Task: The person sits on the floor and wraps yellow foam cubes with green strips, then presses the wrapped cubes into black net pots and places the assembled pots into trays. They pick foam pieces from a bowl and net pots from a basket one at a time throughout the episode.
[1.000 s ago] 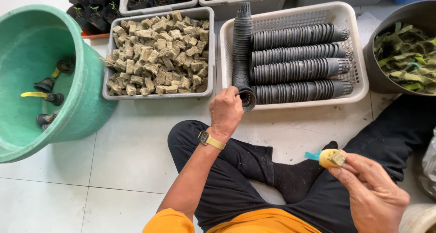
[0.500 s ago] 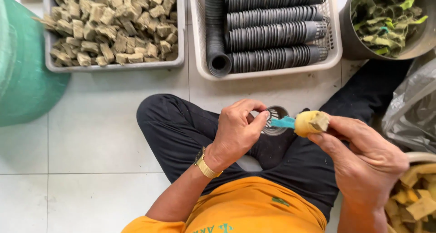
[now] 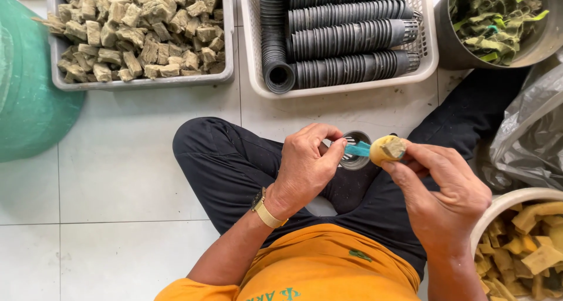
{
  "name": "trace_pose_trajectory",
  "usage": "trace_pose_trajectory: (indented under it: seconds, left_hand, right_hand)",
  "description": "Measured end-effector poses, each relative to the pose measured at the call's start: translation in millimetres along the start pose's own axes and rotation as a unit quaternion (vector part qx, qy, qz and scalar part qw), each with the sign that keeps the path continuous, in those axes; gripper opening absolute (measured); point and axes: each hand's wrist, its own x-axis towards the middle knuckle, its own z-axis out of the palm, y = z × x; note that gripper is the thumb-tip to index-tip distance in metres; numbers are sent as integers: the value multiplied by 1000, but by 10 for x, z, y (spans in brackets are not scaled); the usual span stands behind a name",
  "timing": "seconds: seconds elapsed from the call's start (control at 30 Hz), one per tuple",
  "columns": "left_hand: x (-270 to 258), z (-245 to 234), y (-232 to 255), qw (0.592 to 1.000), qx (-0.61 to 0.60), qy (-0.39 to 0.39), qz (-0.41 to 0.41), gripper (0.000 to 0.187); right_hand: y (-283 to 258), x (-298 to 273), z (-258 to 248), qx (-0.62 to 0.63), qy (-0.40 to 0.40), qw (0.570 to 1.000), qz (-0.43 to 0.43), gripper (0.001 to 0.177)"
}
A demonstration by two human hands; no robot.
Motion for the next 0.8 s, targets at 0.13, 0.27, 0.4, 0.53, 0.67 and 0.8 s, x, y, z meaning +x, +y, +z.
trace_pose_trajectory:
  seconds: [0.13,0.27,0.4,0.53,0.67,0.8]
  left_hand:
    - [22,20,11,1000,-11,-10,-17,13]
    - [30,40,-37,999,-38,-13,-20,11]
    - [56,-8,-59,996,-70,-11,-54,9]
    - [23,12,-57,1000,-14,-1,-1,9]
    - [16,71,-10,1000,8,-13,18,10]
    - [17,58,-9,1000,4,-10,20,10]
  right_hand:
    - [3,42,39,-13,-7,1000,10,27]
    - [23,15,84,77,-19,996,32,27]
    - [256,-10,182,115,-1,992,54,25]
    - [217,-18,208,50,2,998,30,25]
    - [207,-15,266,11,3,999,-31,26]
    - [269,-34,305,36,-25,999,-1,27]
